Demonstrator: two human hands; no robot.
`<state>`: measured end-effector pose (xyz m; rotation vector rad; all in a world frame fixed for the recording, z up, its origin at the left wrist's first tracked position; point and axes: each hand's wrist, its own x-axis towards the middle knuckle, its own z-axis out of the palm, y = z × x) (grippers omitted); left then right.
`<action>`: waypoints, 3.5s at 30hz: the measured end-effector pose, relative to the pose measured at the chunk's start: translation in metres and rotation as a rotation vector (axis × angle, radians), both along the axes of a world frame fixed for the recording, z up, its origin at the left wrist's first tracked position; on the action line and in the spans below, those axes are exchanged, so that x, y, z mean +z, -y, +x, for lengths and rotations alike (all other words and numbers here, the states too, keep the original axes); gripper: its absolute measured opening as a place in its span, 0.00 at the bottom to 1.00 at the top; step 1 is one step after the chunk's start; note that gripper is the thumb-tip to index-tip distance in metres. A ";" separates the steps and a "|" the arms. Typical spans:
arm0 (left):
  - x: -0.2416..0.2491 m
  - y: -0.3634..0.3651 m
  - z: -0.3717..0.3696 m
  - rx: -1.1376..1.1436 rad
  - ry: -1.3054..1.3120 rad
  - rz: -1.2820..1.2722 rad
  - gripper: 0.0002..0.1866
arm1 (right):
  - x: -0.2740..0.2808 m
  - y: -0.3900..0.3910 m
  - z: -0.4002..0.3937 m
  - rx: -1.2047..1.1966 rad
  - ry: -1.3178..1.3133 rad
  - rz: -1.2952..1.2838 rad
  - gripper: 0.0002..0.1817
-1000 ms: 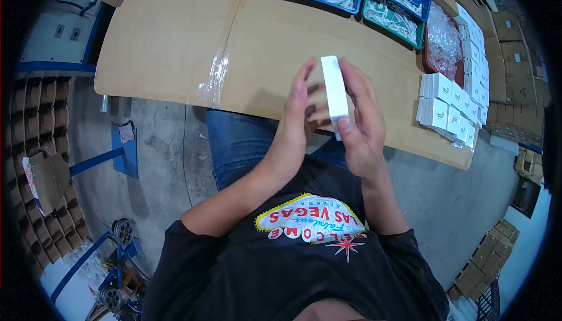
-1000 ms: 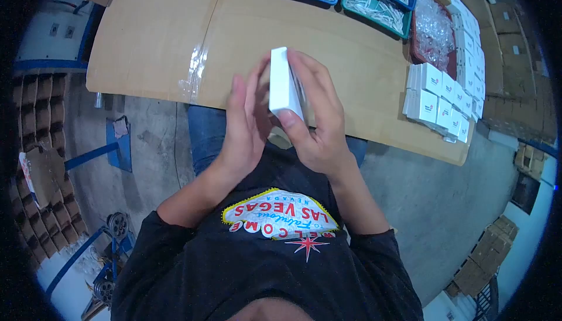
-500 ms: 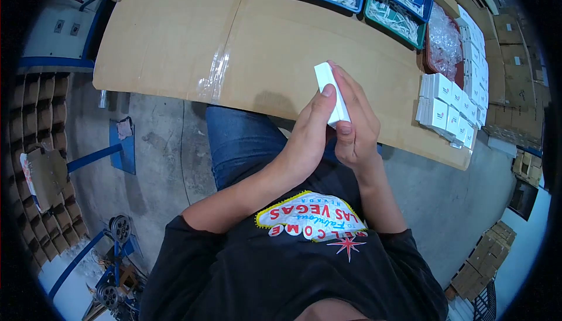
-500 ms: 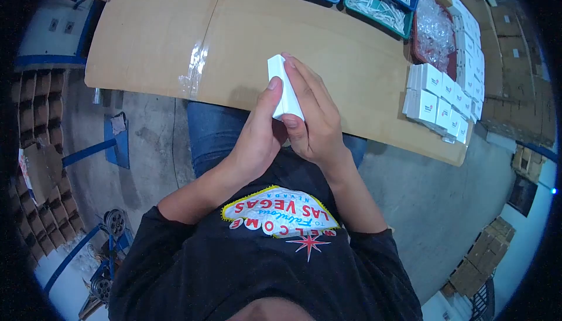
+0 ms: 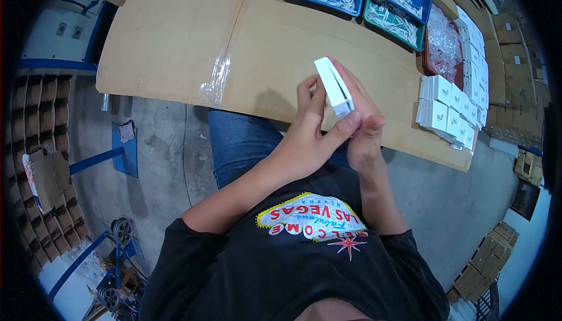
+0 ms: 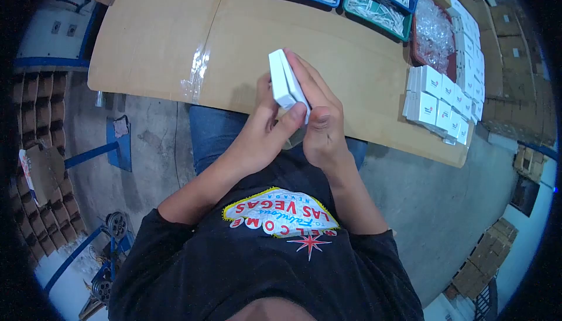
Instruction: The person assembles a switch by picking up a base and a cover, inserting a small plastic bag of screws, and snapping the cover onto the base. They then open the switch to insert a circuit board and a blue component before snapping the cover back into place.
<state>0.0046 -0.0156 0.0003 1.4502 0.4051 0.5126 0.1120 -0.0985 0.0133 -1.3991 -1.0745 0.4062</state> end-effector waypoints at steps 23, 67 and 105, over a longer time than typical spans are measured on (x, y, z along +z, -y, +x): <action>0.018 -0.002 0.003 0.191 -0.003 -0.691 0.35 | -0.002 0.004 0.003 0.076 0.445 -0.136 0.32; 0.021 0.009 0.006 0.292 0.110 -0.656 0.32 | -0.011 0.003 -0.004 0.005 0.366 -0.006 0.29; 0.043 -0.013 -0.015 -0.233 -0.222 -0.907 0.36 | 0.017 0.019 -0.003 0.019 0.275 -0.165 0.43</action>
